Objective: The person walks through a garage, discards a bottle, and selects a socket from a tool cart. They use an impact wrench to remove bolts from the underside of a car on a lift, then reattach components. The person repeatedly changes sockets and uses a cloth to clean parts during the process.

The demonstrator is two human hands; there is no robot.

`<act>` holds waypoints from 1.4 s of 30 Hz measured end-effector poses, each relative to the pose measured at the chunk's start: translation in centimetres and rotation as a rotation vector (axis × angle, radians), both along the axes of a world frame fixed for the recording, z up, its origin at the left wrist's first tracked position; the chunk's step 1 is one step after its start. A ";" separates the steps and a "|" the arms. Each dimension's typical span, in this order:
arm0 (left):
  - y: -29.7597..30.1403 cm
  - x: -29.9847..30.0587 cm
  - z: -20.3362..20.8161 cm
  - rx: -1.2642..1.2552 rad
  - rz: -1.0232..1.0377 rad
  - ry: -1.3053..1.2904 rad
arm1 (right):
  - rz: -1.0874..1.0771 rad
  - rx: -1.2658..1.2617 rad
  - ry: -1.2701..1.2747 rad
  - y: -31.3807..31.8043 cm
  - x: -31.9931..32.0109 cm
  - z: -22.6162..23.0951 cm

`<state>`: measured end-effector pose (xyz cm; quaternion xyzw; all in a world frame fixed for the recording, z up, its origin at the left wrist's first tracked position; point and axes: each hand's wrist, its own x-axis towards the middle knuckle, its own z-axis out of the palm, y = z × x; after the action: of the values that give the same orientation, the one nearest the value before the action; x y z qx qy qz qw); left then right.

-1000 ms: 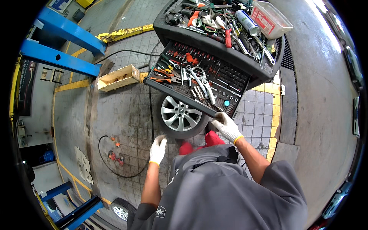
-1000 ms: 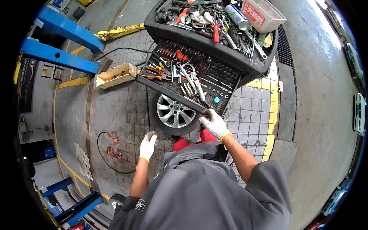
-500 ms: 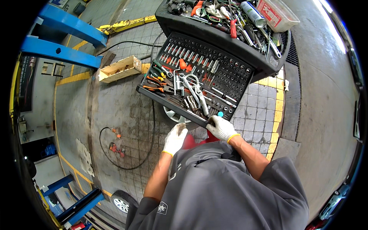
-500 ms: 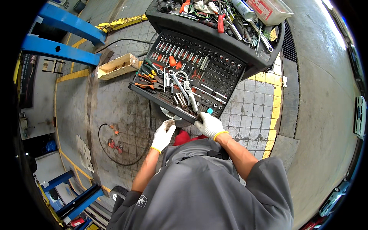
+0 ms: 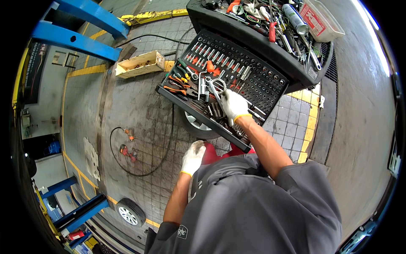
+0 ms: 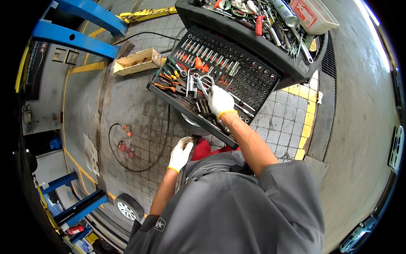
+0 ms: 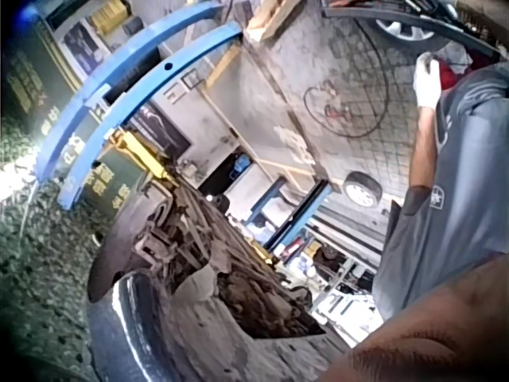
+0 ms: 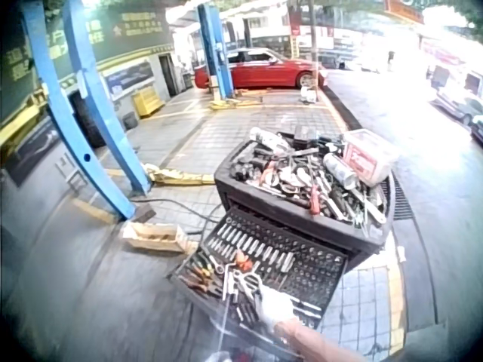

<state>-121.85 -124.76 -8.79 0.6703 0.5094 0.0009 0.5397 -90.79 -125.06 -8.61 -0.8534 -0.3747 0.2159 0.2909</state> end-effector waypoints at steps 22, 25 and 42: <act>-3.8 -4.7 -1.0 0.014 0.244 0.050 | 0.079 -0.088 0.227 7.1 4.0 -0.3; -3.5 -4.4 -1.7 0.017 0.220 0.054 | -0.012 0.028 0.449 4.5 6.4 3.7; -3.2 8.6 -4.1 0.114 -0.150 0.256 | -0.347 0.513 1.305 -4.2 9.2 7.7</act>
<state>-113.23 -127.94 -12.89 0.7306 0.5217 -0.0960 0.4299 -81.58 -129.25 -0.87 -0.5026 -0.0226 0.5374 0.6768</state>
